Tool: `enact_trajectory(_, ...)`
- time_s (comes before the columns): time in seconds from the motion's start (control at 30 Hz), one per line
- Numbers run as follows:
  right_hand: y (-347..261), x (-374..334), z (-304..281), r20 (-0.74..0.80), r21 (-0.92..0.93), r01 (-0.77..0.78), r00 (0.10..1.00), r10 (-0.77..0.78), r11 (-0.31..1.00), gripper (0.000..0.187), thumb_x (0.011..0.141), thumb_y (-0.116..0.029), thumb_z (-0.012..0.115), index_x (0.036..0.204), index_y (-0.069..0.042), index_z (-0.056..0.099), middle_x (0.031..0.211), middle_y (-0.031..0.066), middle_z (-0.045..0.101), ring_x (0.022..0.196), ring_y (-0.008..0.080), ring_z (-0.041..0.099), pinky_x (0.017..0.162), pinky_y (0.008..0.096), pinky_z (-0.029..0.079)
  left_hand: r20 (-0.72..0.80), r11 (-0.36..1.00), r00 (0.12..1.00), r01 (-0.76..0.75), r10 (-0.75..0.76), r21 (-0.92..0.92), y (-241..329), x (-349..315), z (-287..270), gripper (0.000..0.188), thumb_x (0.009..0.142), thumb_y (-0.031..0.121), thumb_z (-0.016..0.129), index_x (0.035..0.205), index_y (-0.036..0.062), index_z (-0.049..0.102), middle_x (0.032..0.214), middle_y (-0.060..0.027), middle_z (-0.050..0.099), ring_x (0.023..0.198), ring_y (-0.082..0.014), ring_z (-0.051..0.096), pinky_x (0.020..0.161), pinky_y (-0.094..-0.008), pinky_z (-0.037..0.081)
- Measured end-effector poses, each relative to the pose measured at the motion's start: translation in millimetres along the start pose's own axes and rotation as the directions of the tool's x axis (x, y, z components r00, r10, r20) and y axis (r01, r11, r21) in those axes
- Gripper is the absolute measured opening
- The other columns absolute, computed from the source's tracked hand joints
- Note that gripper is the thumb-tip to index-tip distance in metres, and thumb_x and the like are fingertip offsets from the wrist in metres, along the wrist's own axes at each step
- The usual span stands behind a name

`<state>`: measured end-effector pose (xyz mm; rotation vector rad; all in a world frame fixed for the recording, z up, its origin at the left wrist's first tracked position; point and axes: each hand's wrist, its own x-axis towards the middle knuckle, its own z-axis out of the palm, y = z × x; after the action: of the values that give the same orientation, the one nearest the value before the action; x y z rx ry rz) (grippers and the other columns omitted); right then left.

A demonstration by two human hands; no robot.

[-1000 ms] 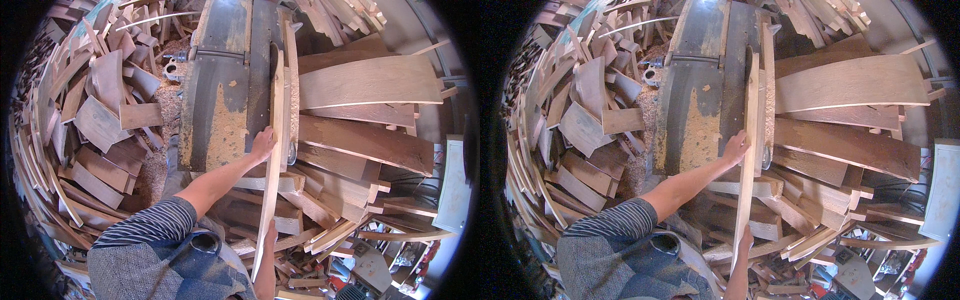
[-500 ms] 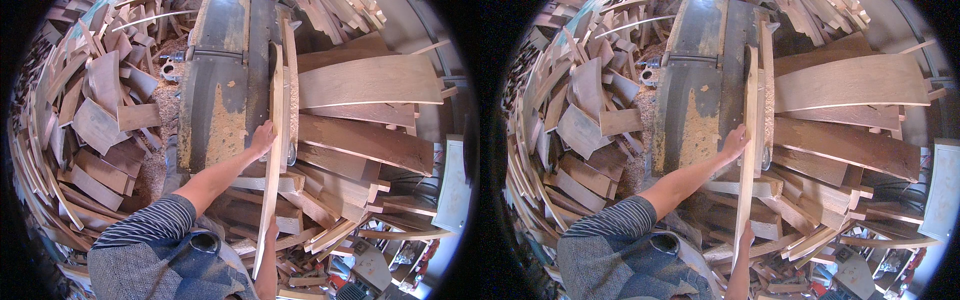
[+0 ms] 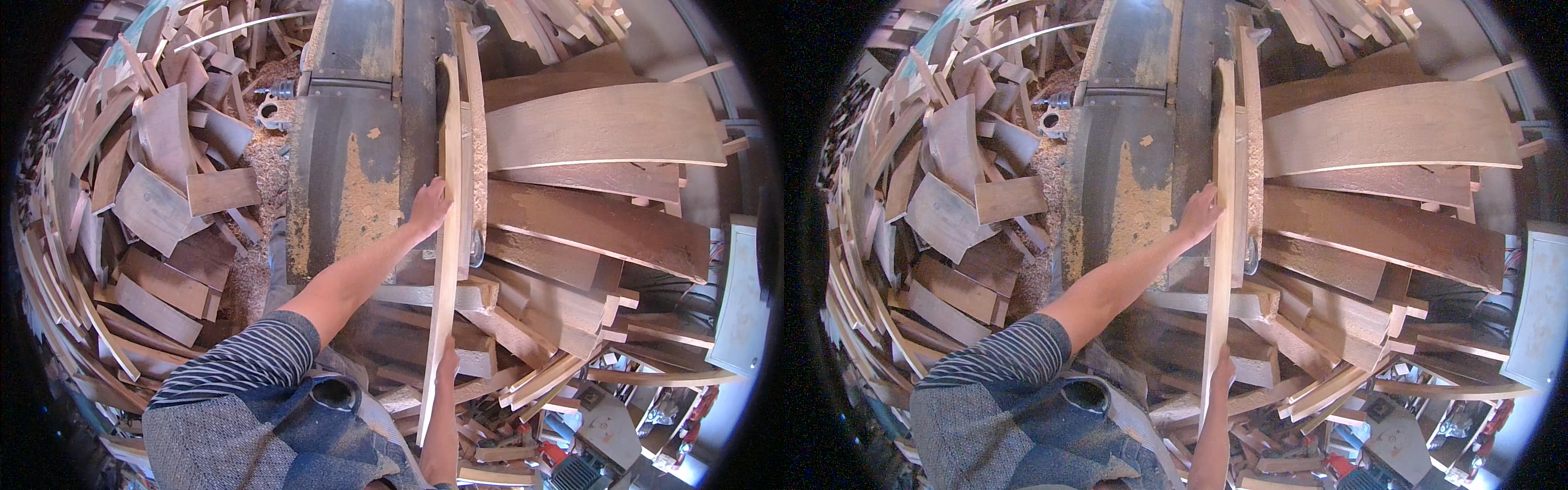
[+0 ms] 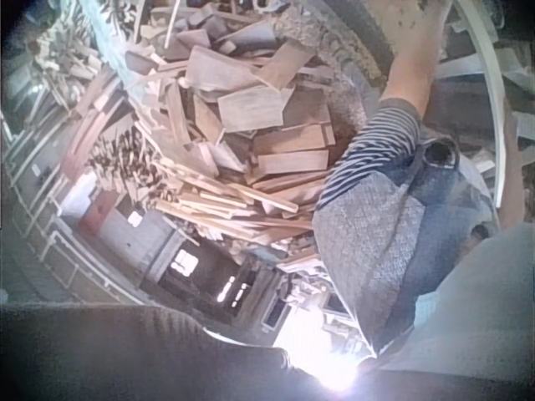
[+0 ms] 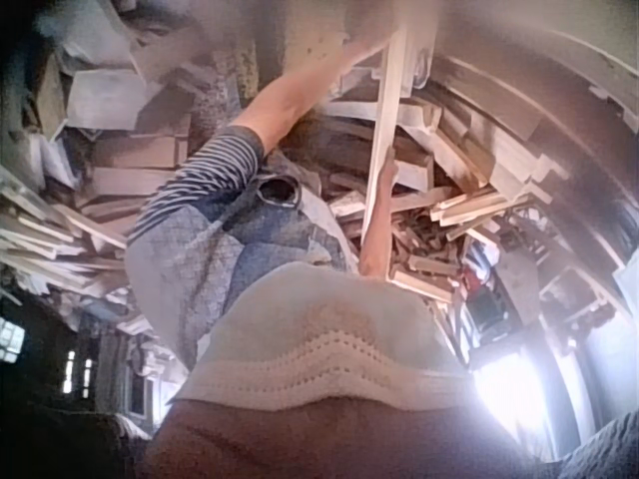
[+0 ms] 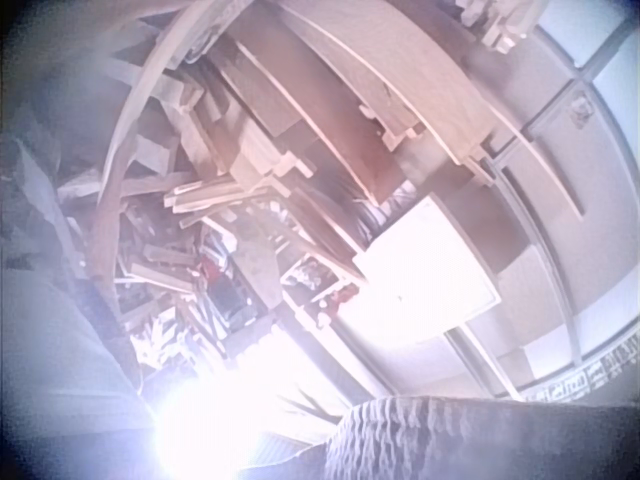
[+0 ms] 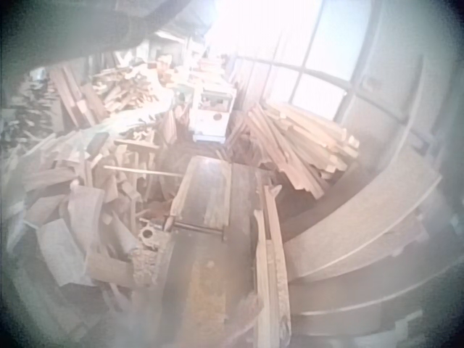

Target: The person feeds a wooden plank through a jointer machine multiple times and moves it across the rotating blades by hand.

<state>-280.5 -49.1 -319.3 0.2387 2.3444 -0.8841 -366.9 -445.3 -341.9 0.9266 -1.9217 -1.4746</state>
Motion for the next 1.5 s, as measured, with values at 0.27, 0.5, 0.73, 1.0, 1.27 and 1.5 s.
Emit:
enact_trajectory(0.27, -21, 11, 10, -0.026, -0.006, 0.019, 0.999, -0.019, 1.000, 0.078, 0.098, -0.063, 0.050, 0.117, 0.011, 0.069, 0.102, 0.0231, 0.073, 0.094, 0.0287, 0.067, 0.084, 0.0425, 0.051, 0.038, 0.998, 0.999, -0.025, 0.023, 0.050, -2, -42, 9, 0.037, 0.085, 0.017, 0.066, 0.116, -0.0007, 0.056, 0.129, -0.0221, 0.057, 0.103, -0.0456, 0.057, 0.093, -0.0540, 0.046)
enact_trajectory(0.5, -40, 20, 18, 0.005, 0.031, -0.003, 1.000, 0.002, 1.000, 0.075, 0.098, -0.061, 0.053, 0.121, 0.009, 0.068, 0.108, 0.0214, 0.073, 0.100, 0.0268, 0.067, 0.090, 0.0402, 0.050, 0.111, 1.000, 0.994, 0.015, -0.016, 0.006, 8, -114, 17, 0.046, 0.087, 0.018, 0.066, 0.126, -0.0023, 0.054, 0.138, -0.0238, 0.052, 0.110, -0.0431, 0.055, 0.100, -0.0499, 0.044)
enact_trajectory(0.73, -56, 34, 23, 0.068, 0.070, -0.060, 0.996, 0.055, 0.996, 0.077, 0.098, -0.062, 0.051, 0.121, 0.009, 0.068, 0.110, 0.0209, 0.072, 0.101, 0.0263, 0.067, 0.091, 0.0381, 0.050, 0.127, 0.999, 0.991, 0.030, -0.035, 0.038, 4, -91, 13, 0.044, 0.087, 0.019, 0.066, 0.124, -0.0028, 0.056, 0.140, -0.0237, 0.052, 0.113, -0.0417, 0.054, 0.101, -0.0484, 0.044)
enact_trajectory(1.0, -79, 45, 30, 0.039, -0.014, -0.078, 0.996, 0.079, 0.997, 0.087, 0.092, -0.070, 0.055, 0.121, 0.011, 0.068, 0.115, 0.0203, 0.071, 0.103, 0.0264, 0.065, 0.093, 0.0381, 0.050, 0.118, 1.000, 0.993, 0.000, -0.004, 0.029, 11, -65, 3, 0.036, 0.085, 0.014, 0.066, 0.117, -0.0004, 0.057, 0.122, -0.0199, 0.056, 0.104, -0.0407, 0.055, 0.093, -0.0492, 0.046)
enact_trajectory(1.27, -107, 47, 38, 0.044, -0.010, -0.062, 0.997, 0.062, 0.998, 0.088, 0.092, -0.070, 0.054, 0.122, 0.011, 0.067, 0.120, 0.0275, 0.068, 0.111, 0.0328, 0.064, 0.097, 0.0412, 0.047, 0.104, 0.994, 0.994, 0.006, -0.017, 0.109, 2, -40, 2, 0.034, 0.084, 0.014, 0.069, 0.112, -0.0003, 0.057, 0.120, -0.0181, 0.057, 0.101, -0.0408, 0.056, 0.092, -0.0493, 0.047)
enact_trajectory(1.5, -103, 71, 46, 0.066, 0.012, -0.038, 0.997, 0.037, 0.999, 0.094, 0.091, -0.073, 0.054, 0.124, 0.015, 0.064, 0.124, 0.0286, 0.066, 0.115, 0.0346, 0.063, 0.099, 0.0422, 0.046, 0.046, 0.997, 0.998, -0.034, 0.030, 0.072, 3, -25, 1, 0.032, 0.083, 0.015, 0.069, 0.110, -0.0001, 0.059, 0.117, -0.0180, 0.059, 0.099, -0.0402, 0.057, 0.091, -0.0495, 0.047)
